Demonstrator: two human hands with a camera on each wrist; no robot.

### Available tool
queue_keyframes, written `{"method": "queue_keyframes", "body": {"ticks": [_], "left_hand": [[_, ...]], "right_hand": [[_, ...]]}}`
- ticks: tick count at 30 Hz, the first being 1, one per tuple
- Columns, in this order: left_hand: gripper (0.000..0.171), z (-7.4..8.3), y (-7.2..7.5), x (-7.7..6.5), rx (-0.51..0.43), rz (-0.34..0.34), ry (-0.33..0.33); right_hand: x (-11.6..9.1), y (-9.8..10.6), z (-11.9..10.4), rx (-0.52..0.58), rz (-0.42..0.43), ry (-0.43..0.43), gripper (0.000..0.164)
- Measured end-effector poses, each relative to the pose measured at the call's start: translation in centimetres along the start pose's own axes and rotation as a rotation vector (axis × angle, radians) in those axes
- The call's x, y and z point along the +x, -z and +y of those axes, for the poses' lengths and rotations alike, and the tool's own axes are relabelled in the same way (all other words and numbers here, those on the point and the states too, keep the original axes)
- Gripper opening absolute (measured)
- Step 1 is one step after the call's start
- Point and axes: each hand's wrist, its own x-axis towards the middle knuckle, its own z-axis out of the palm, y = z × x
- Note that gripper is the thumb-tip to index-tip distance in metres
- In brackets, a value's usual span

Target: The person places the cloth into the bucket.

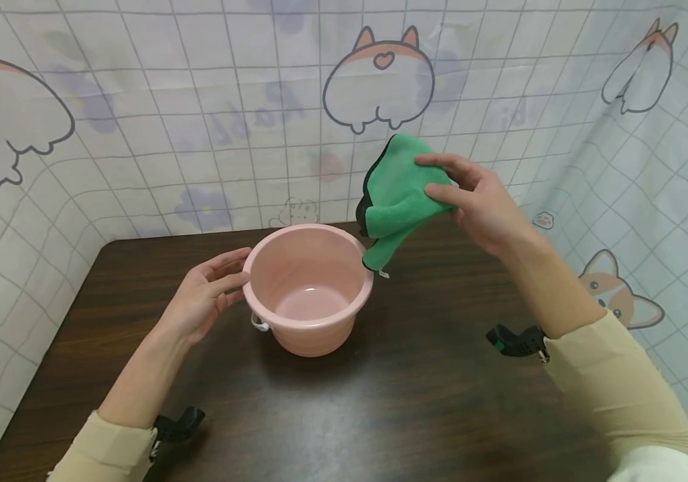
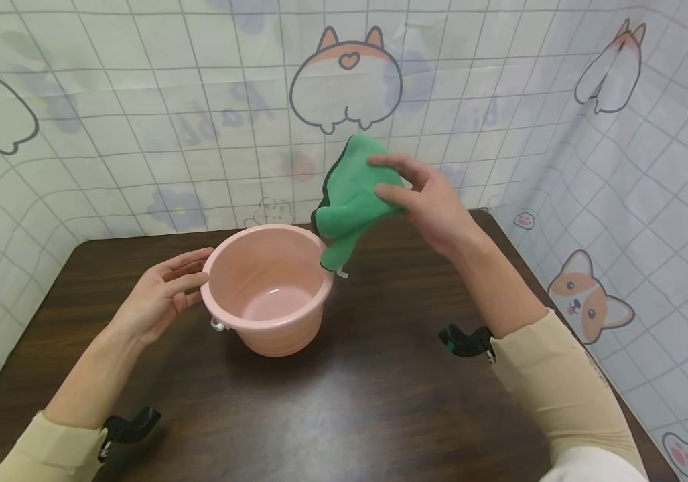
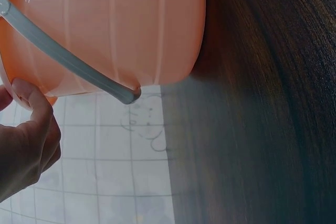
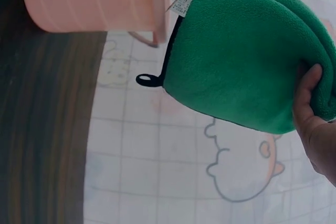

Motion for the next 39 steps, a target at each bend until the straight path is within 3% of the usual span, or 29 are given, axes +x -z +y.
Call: {"method": "queue_keyframes", "body": {"ticks": [39], "left_hand": [[0.058, 0.2, 0.0, 0.0, 0.000, 0.011, 0.026]], "right_hand": [[1.6, -6.3, -3.2, 0.111, -0.277, 0.138, 0.039]]}}
